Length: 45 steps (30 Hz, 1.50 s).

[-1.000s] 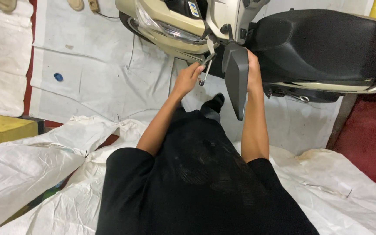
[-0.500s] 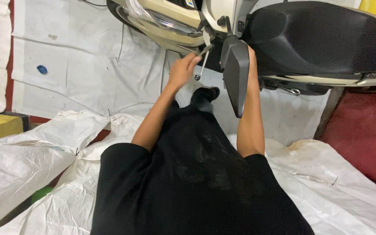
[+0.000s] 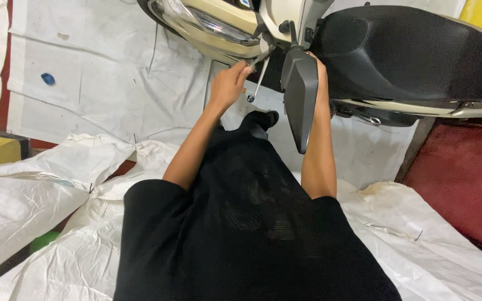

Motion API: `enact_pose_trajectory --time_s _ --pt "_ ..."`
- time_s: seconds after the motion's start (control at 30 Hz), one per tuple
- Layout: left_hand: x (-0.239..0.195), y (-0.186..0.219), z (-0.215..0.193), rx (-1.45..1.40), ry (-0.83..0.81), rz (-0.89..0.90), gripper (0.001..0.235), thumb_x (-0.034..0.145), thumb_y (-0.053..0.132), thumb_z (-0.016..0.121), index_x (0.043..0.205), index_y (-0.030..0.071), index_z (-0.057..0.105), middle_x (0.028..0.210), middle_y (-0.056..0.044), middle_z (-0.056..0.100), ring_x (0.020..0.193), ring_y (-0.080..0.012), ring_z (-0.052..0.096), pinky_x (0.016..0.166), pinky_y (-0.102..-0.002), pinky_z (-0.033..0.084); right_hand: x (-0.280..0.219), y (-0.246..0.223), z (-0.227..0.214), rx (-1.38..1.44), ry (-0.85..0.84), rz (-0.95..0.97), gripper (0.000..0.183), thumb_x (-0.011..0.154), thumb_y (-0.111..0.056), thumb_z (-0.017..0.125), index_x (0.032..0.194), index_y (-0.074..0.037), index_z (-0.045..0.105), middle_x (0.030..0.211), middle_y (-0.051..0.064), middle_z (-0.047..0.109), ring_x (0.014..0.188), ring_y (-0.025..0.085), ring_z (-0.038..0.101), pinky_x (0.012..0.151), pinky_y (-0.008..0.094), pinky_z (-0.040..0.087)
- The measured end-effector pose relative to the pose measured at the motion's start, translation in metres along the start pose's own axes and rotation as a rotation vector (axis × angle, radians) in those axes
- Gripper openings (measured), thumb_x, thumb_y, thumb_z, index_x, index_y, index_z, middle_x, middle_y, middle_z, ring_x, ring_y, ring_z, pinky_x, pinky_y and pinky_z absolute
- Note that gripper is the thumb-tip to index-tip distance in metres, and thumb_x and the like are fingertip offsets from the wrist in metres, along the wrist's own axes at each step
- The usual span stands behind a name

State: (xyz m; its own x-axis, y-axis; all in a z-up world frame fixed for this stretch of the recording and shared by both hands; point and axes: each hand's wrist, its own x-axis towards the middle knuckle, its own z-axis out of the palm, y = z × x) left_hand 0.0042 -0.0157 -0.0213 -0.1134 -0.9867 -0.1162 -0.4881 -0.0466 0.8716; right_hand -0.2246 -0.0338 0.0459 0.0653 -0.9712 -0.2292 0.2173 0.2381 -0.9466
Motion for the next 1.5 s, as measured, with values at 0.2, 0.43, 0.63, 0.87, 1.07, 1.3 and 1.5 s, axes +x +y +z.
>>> enact_pose_trajectory --time_s 0.2,0.43,0.63,0.87,1.07,1.3,1.5 --pt "0.016 0.008 -0.002 -0.077 0.081 -0.028 0.032 0.103 0.041 0.047 0.093 0.011 0.057 0.068 -0.006 0.062 0.059 -0.0283 0.059 0.058 -0.043 0.044 -0.022 0.003 0.004 0.107 0.023 0.032 0.047 0.1 -0.032 0.07 0.132 -0.006 0.047 0.097 0.01 0.062 0.067 0.018 0.067 0.051 0.026 0.052" --pt "-0.017 -0.007 0.01 -0.005 -0.056 -0.006 0.035 0.102 0.045 0.045 0.096 0.012 0.056 0.076 -0.011 0.068 0.068 -0.0406 0.063 0.062 -0.051 0.045 -0.101 0.028 0.062 0.274 0.066 0.057 0.052 0.101 -0.033 0.067 0.137 -0.005 0.042 0.097 0.008 0.061 0.062 0.015 0.067 0.043 0.022 0.053" --pt "0.019 -0.002 -0.002 -0.009 0.151 0.074 0.032 0.101 0.043 0.044 0.093 0.014 0.055 0.069 -0.008 0.068 0.061 -0.0366 0.063 0.059 -0.047 0.046 -0.116 0.043 0.062 0.348 -0.078 0.174 0.079 0.094 -0.039 0.077 0.155 -0.011 0.035 0.104 0.007 0.061 0.082 0.016 0.064 0.071 0.026 0.056" --pt "-0.007 -0.016 0.016 -0.084 -0.049 0.087 0.042 0.104 0.047 0.043 0.082 0.013 0.054 0.058 0.001 0.053 0.049 -0.0173 0.05 0.05 -0.036 0.041 -0.126 0.043 0.075 0.247 -0.083 0.121 0.08 0.103 -0.002 0.056 0.165 -0.026 0.011 0.1 0.011 0.058 0.065 0.019 0.062 0.049 0.028 0.051" --pt "0.005 0.001 -0.003 -0.058 -0.013 0.057 0.04 0.104 0.045 0.045 0.083 0.012 0.053 0.062 -0.002 0.059 0.054 -0.0224 0.056 0.054 -0.041 0.043 -0.126 0.019 0.09 -0.41 -0.032 -0.038 0.075 0.103 -0.011 0.056 0.161 -0.015 0.009 0.136 0.023 0.046 0.092 0.026 0.07 0.063 0.032 0.063" --pt "-0.014 -0.013 0.006 -0.236 -0.089 0.019 0.037 0.104 0.042 0.046 0.082 0.012 0.053 0.062 0.002 0.055 0.053 -0.0145 0.053 0.054 -0.033 0.042 -0.117 0.02 0.077 -1.084 0.135 -0.235 0.058 0.1 -0.001 0.058 0.152 0.002 0.034 0.134 0.023 0.053 0.117 0.031 0.057 0.102 0.039 0.047" --pt "-0.024 -0.009 0.001 -0.153 -0.119 0.006 0.035 0.103 0.041 0.045 0.087 0.011 0.054 0.067 -0.001 0.06 0.059 -0.0213 0.055 0.057 -0.037 0.042 -0.111 0.015 0.089 -1.05 0.123 -0.237 0.052 0.103 -0.001 0.054 0.149 -0.004 0.031 0.135 0.022 0.053 0.112 0.031 0.06 0.098 0.04 0.049"
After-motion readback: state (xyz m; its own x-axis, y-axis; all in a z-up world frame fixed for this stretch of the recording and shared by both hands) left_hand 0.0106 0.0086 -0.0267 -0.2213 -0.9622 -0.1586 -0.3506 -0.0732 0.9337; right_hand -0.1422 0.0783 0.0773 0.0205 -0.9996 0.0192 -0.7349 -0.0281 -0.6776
